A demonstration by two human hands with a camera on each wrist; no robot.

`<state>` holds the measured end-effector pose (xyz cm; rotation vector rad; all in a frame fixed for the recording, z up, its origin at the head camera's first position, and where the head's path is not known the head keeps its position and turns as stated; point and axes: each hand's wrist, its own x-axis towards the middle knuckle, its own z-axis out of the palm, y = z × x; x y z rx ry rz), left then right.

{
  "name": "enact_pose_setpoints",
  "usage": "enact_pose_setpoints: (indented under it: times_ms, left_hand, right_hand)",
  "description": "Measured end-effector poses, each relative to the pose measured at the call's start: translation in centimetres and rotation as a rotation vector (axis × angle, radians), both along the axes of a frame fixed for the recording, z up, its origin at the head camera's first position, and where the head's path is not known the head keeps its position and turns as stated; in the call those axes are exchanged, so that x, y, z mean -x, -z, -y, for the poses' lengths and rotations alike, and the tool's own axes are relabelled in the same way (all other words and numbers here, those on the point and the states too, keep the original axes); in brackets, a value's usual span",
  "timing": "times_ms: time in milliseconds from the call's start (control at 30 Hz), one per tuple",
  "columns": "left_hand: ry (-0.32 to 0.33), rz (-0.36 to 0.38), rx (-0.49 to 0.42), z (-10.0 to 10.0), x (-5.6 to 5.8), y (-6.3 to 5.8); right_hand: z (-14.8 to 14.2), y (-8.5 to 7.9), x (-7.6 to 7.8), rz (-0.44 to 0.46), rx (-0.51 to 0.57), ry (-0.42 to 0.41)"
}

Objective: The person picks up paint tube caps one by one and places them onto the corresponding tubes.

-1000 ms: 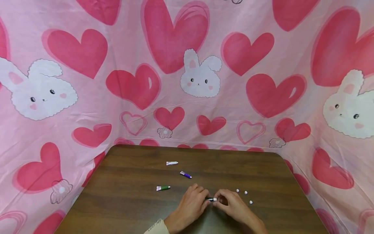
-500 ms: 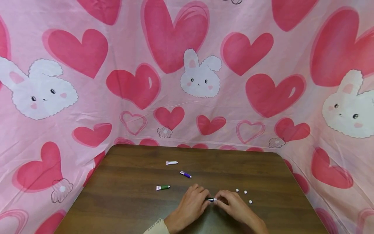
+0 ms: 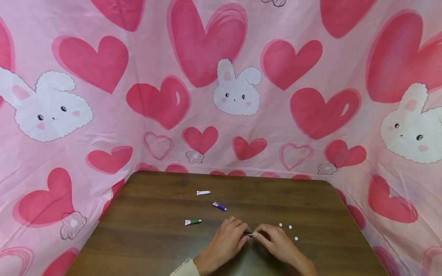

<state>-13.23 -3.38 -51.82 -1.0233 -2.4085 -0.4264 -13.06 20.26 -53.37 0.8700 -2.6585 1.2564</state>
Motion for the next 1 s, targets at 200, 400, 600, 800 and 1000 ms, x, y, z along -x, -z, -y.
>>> enact_pose_setpoints:
  times_ms: [200,400,600,800,1000]
  left_hand:
    - [-0.010,-0.003,-0.007,0.10,0.07,0.00]
    - [0.006,0.008,-0.015,0.17,-0.02,0.06]
    - [0.008,0.017,-0.013,0.13,0.00,0.08]
    - [0.015,0.067,-0.002,0.05,0.04,-0.14]
    - [0.015,0.056,-0.009,0.02,0.01,-0.07]
  right_hand:
    - [0.19,-0.13,-0.07,-0.113,0.047,0.020]
    - [0.10,-0.08,-0.10,-0.136,0.029,0.014]
    - [-0.04,0.22,-0.14,-0.139,0.017,0.001]
    - [-0.18,0.42,-0.10,-0.151,0.001,-0.001]
    - [-0.17,0.34,-0.24,-0.156,0.022,0.001]
